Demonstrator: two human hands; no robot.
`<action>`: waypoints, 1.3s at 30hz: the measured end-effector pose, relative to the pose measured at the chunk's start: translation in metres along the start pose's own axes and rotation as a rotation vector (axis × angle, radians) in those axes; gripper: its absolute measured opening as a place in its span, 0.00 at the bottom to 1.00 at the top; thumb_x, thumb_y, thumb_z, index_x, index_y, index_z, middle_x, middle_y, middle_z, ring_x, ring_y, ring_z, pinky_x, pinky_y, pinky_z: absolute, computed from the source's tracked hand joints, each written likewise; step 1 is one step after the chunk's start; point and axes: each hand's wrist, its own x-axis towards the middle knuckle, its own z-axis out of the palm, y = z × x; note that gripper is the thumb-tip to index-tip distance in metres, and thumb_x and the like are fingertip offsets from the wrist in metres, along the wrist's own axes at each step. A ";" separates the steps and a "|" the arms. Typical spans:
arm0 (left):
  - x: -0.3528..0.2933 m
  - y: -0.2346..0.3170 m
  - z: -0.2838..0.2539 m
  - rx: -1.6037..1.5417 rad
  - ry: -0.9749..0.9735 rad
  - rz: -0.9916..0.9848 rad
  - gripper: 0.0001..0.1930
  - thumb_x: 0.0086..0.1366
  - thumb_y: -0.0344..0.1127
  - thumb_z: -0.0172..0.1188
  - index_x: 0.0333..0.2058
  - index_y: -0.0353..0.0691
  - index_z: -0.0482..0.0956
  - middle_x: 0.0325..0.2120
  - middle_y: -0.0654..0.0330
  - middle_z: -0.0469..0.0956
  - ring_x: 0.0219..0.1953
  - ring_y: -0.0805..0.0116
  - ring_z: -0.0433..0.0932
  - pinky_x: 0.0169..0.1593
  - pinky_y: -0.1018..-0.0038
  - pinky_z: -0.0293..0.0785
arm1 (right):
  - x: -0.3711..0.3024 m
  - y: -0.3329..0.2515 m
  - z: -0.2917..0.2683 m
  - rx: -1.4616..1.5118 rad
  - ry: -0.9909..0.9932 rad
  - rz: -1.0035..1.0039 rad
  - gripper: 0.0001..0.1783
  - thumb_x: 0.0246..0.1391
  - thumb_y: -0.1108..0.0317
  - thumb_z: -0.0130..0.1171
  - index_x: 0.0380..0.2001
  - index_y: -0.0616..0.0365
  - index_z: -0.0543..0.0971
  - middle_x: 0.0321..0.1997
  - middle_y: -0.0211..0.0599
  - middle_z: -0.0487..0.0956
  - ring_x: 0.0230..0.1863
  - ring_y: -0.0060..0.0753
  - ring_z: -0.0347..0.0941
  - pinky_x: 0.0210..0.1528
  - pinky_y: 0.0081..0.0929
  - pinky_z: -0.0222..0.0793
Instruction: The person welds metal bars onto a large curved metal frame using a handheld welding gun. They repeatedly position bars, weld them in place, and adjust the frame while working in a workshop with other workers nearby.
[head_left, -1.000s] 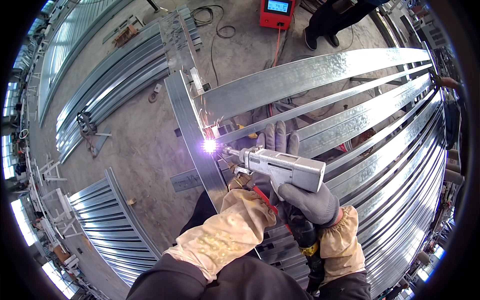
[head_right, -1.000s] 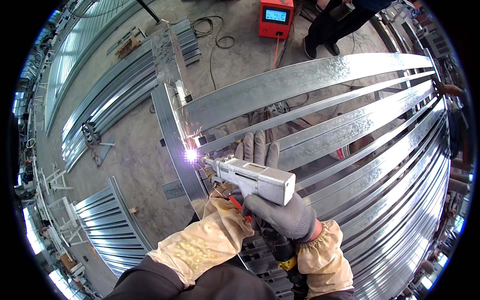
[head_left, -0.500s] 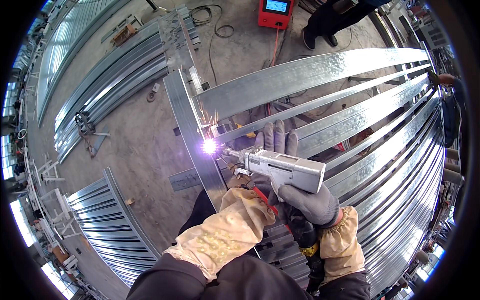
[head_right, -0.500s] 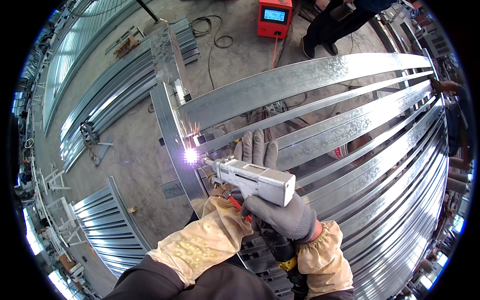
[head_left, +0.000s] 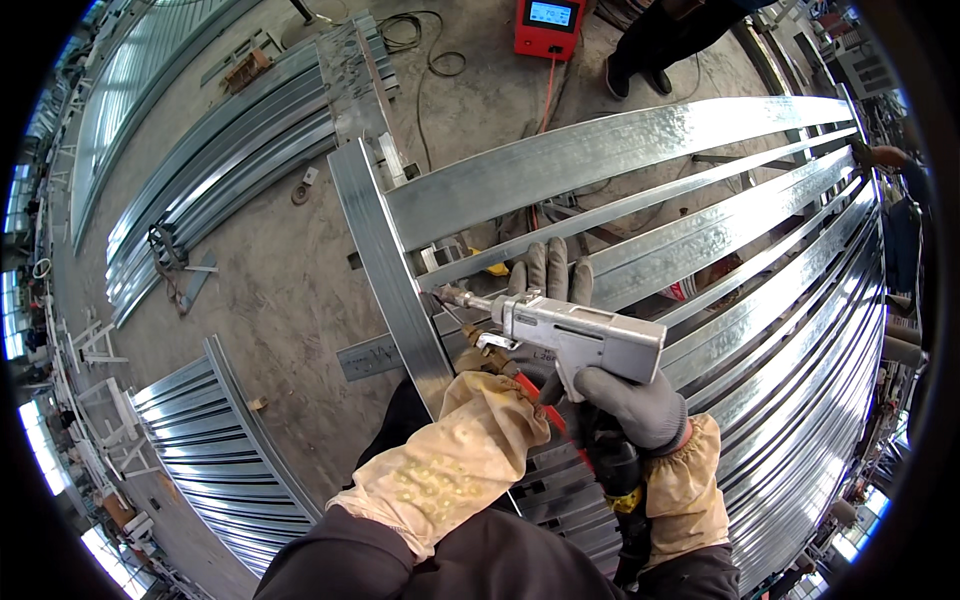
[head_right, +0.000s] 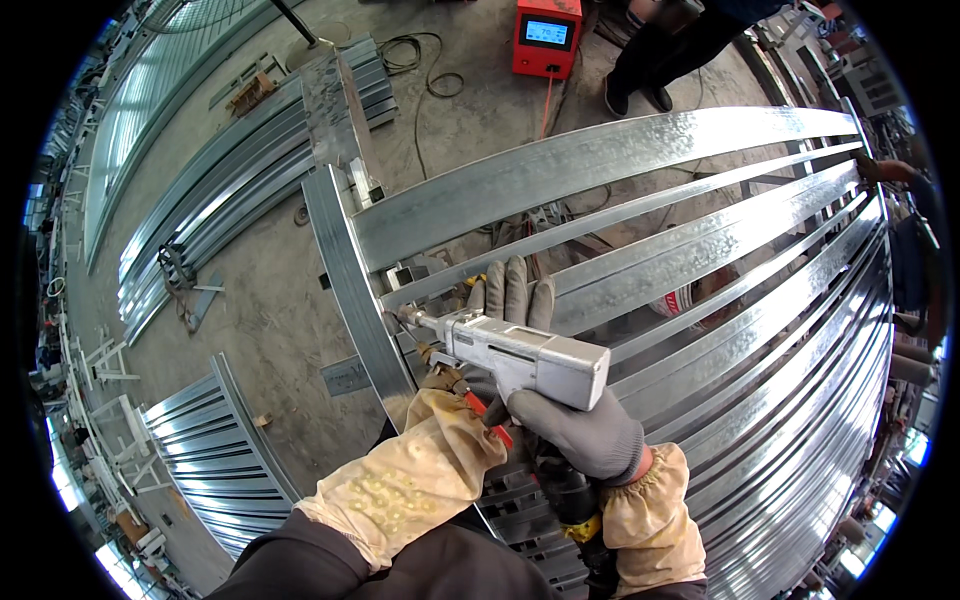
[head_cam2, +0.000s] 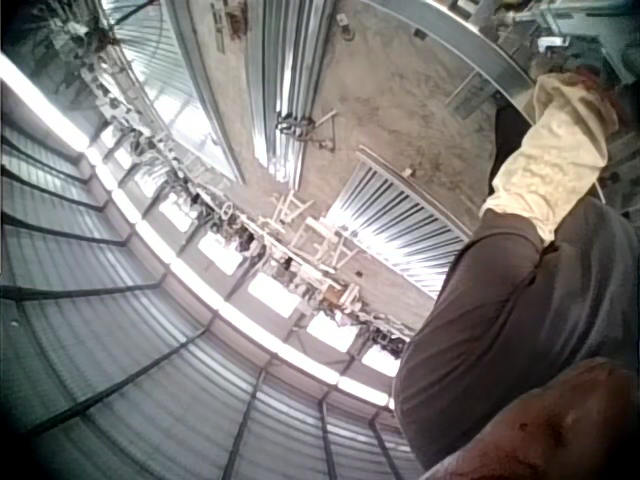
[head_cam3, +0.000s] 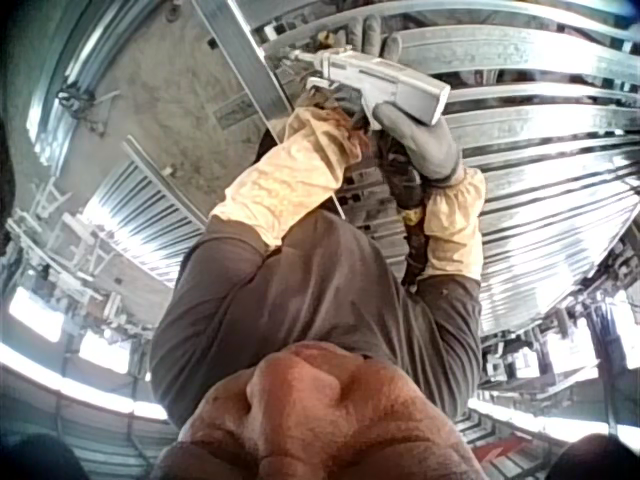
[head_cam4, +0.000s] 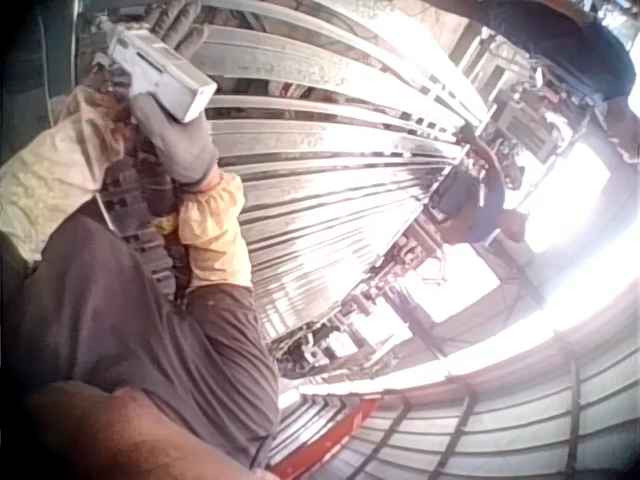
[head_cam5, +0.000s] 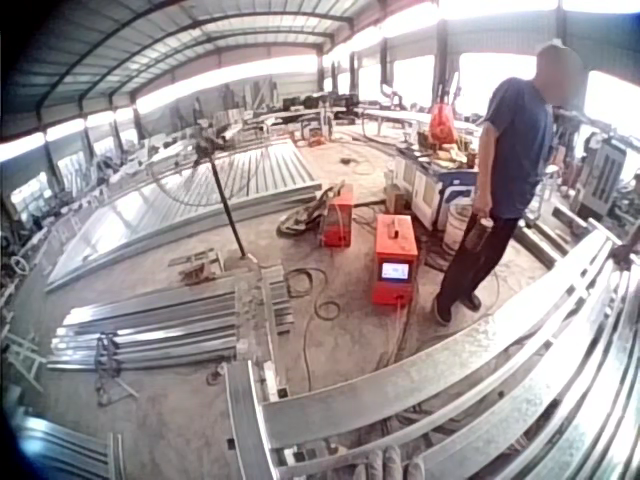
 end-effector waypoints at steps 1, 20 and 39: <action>-0.003 -0.004 0.006 0.015 0.019 0.037 0.23 0.75 0.52 0.44 0.55 0.42 0.76 0.54 0.40 0.79 0.59 0.42 0.77 0.61 0.48 0.70 | -0.003 -0.003 -0.002 0.017 -0.007 0.005 0.25 0.61 0.68 0.61 0.59 0.66 0.72 0.49 0.33 0.80 0.45 0.22 0.75 0.47 0.24 0.74; -0.040 0.008 -0.085 -0.355 -0.603 -0.087 0.37 0.64 0.58 0.55 0.64 0.37 0.69 0.70 0.40 0.58 0.73 0.41 0.53 0.74 0.44 0.43 | -0.059 0.011 0.005 0.120 0.084 0.056 0.20 0.61 0.66 0.58 0.53 0.66 0.75 0.37 0.30 0.78 0.37 0.21 0.74 0.41 0.24 0.72; -0.088 0.015 -0.040 -0.829 -0.905 -0.587 0.26 0.72 0.51 0.42 0.58 0.40 0.74 0.57 0.50 0.75 0.62 0.53 0.71 0.65 0.61 0.65 | -0.021 0.038 -0.005 0.022 -0.010 -0.078 0.22 0.61 0.65 0.59 0.55 0.66 0.76 0.45 0.33 0.81 0.44 0.23 0.74 0.48 0.25 0.72</action>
